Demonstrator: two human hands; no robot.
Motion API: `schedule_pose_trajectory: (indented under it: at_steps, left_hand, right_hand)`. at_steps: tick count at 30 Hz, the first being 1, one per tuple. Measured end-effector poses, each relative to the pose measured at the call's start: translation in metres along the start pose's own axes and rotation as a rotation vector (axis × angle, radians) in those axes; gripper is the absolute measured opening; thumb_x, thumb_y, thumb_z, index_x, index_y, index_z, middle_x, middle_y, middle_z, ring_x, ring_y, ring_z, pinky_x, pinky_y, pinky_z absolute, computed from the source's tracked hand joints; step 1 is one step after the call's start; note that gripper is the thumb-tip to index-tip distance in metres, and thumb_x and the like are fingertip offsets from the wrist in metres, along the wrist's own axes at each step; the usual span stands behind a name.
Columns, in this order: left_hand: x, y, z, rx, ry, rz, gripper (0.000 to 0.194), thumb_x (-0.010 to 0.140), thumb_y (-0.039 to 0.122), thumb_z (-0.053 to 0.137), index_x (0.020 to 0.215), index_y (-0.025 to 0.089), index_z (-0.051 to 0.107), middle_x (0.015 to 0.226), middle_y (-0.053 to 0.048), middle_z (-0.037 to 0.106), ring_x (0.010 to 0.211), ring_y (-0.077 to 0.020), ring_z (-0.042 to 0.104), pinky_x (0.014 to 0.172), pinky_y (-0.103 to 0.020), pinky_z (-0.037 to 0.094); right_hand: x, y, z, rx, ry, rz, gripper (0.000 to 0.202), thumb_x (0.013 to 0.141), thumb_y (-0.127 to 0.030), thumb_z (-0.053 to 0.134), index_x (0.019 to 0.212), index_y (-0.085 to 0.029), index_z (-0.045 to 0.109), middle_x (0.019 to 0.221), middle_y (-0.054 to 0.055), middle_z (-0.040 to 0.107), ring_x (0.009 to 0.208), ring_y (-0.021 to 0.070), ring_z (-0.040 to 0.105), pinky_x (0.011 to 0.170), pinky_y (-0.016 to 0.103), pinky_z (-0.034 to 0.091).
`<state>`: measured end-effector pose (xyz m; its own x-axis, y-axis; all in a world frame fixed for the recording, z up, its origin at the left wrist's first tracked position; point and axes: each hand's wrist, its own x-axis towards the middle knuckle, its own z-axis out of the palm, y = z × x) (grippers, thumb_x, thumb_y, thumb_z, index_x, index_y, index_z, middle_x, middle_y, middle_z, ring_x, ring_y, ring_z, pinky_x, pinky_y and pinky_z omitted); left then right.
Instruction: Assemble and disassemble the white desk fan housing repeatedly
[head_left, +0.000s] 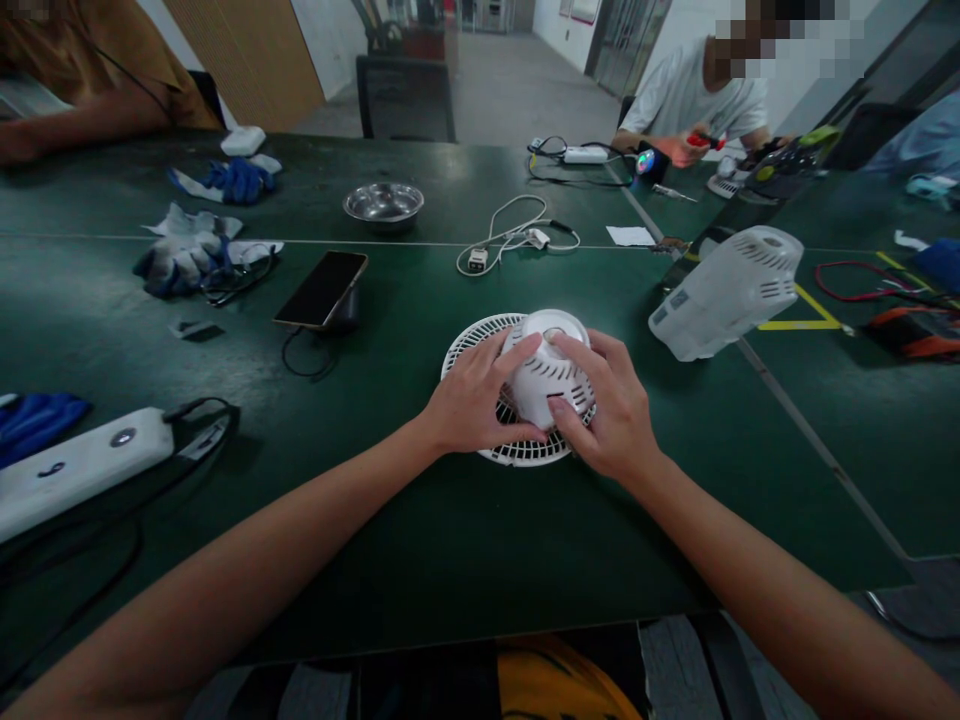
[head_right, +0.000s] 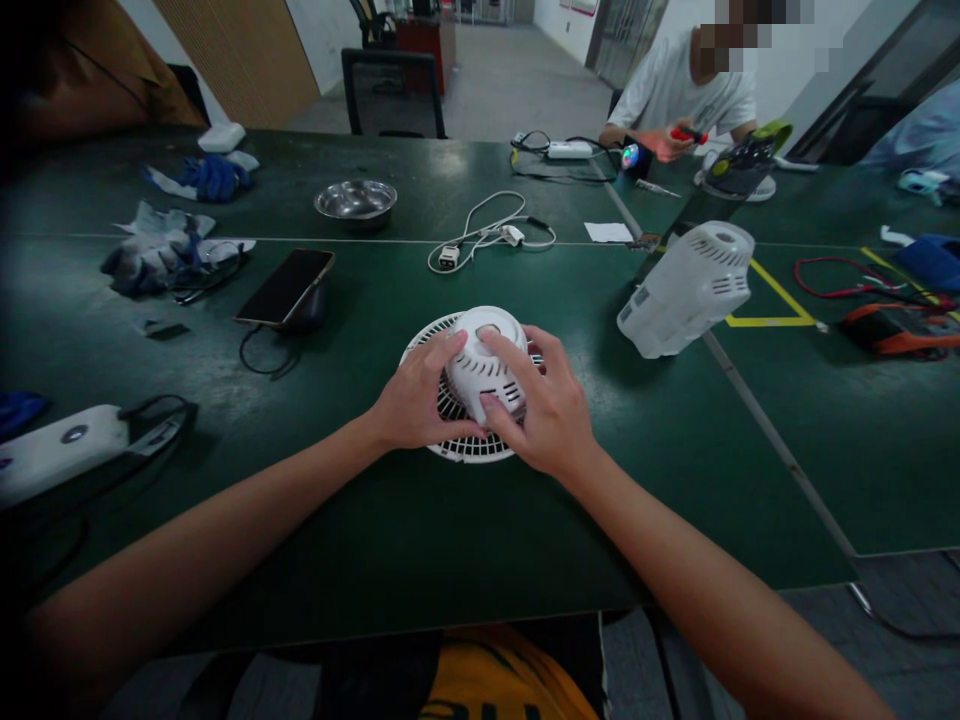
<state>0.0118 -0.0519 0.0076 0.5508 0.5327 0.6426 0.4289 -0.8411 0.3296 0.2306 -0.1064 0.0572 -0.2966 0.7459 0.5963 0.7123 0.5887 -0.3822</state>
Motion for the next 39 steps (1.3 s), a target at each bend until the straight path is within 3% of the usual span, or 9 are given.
schedule_pose_trajectory:
  at_steps: [7,11,13,17,21,24,27,32,39]
  left_hand:
    - [-0.001,-0.013,-0.005,-0.024,-0.023,0.033,0.093,0.089,0.067,0.062,0.162,0.027,0.019,0.158,-0.019,0.043,0.142,-0.0394,0.046,0.113,-0.059,0.040]
    - [0.000,-0.024,-0.007,-0.049,-0.039,-0.010,0.081,0.095,0.060,0.054,0.162,0.026,0.021,0.158,-0.016,0.046,0.141,-0.0365,0.047,0.115,-0.058,0.037]
    - [0.000,-0.029,-0.007,-0.062,-0.028,-0.089,0.078,0.097,0.060,0.050,0.162,0.026,0.022,0.159,-0.015,0.045,0.142,-0.0361,0.046,0.115,-0.058,0.036]
    - [-0.003,-0.042,-0.003,-0.136,0.066,-0.305,0.071,0.101,0.060,0.042,0.161,0.027,0.025,0.159,-0.016,0.045,0.141,-0.0358,0.046,0.113,-0.060,0.037]
    - [-0.005,-0.055,-0.002,-0.209,0.161,-0.527,0.061,0.104,0.058,0.036,0.155,0.025,0.039,0.153,-0.016,0.052,0.135,-0.0328,0.053,0.108,-0.056,0.045]
    - [-0.003,-0.062,-0.005,-0.230,0.123,-0.638,0.058,0.104,0.059,0.035,0.148,0.023,0.049,0.140,-0.015,0.063,0.123,-0.0310,0.063,0.102,-0.054,0.050]
    - [-0.001,-0.063,-0.009,-0.220,0.039,-0.644,0.056,0.104,0.056,0.036,0.144,0.020,0.054,0.128,-0.013,0.071,0.111,-0.0294,0.069,0.098,-0.053,0.053]
    - [0.001,-0.064,-0.011,-0.175,-0.002,-0.575,0.053,0.103,0.054,0.039,0.139,0.020,0.058,0.126,-0.012,0.072,0.108,-0.0280,0.070,0.096,-0.051,0.054]
    - [-0.002,-0.064,-0.011,-0.309,0.033,-0.558,0.056,0.103,0.056,0.039,0.143,0.020,0.054,0.124,-0.011,0.072,0.107,-0.0278,0.069,0.097,-0.049,0.053]
  right_hand:
    - [-0.002,0.013,-0.002,0.113,0.023,0.064,0.063,0.094,-0.044,0.061,0.153,-0.037,0.040,0.147,0.009,0.052,0.128,0.0365,0.056,0.104,0.060,0.053]
    - [-0.005,0.035,0.002,0.393,-0.029,0.247,0.076,0.095,-0.051,0.060,0.161,-0.034,0.024,0.140,0.011,0.061,0.112,0.0318,0.067,0.093,0.053,0.060]
    - [-0.006,0.044,0.005,0.484,-0.051,0.303,0.078,0.096,-0.053,0.059,0.161,-0.031,0.023,0.137,0.012,0.065,0.108,0.0307,0.069,0.091,0.052,0.061]
    - [-0.007,0.049,0.007,0.431,-0.017,0.290,0.072,0.094,-0.053,0.062,0.158,-0.028,0.037,0.155,0.010,0.053,0.133,0.0344,0.057,0.111,0.058,0.048]
    - [-0.005,0.050,0.008,0.376,-0.004,0.266,0.070,0.096,-0.051,0.060,0.158,-0.029,0.038,0.159,0.008,0.048,0.141,0.0346,0.051,0.117,0.060,0.043]
    - [-0.005,0.054,0.010,0.363,0.003,0.246,0.068,0.096,-0.051,0.058,0.158,-0.030,0.037,0.160,0.007,0.046,0.143,0.0347,0.048,0.118,0.061,0.040]
    - [-0.008,0.059,0.013,0.370,-0.024,0.231,0.075,0.093,-0.053,0.062,0.159,-0.032,0.033,0.160,0.009,0.046,0.139,0.0353,0.053,0.114,0.061,0.045]
    - [-0.012,0.056,0.016,0.211,-0.042,0.193,0.110,0.071,-0.053,0.085,0.160,-0.030,0.024,0.160,0.015,0.041,0.143,0.0424,0.046,0.116,0.066,0.039]
    - [-0.010,0.047,0.014,0.150,0.033,0.228,0.107,0.065,-0.048,0.089,0.155,-0.030,0.033,0.151,0.014,0.051,0.130,0.0414,0.056,0.109,0.065,0.045]
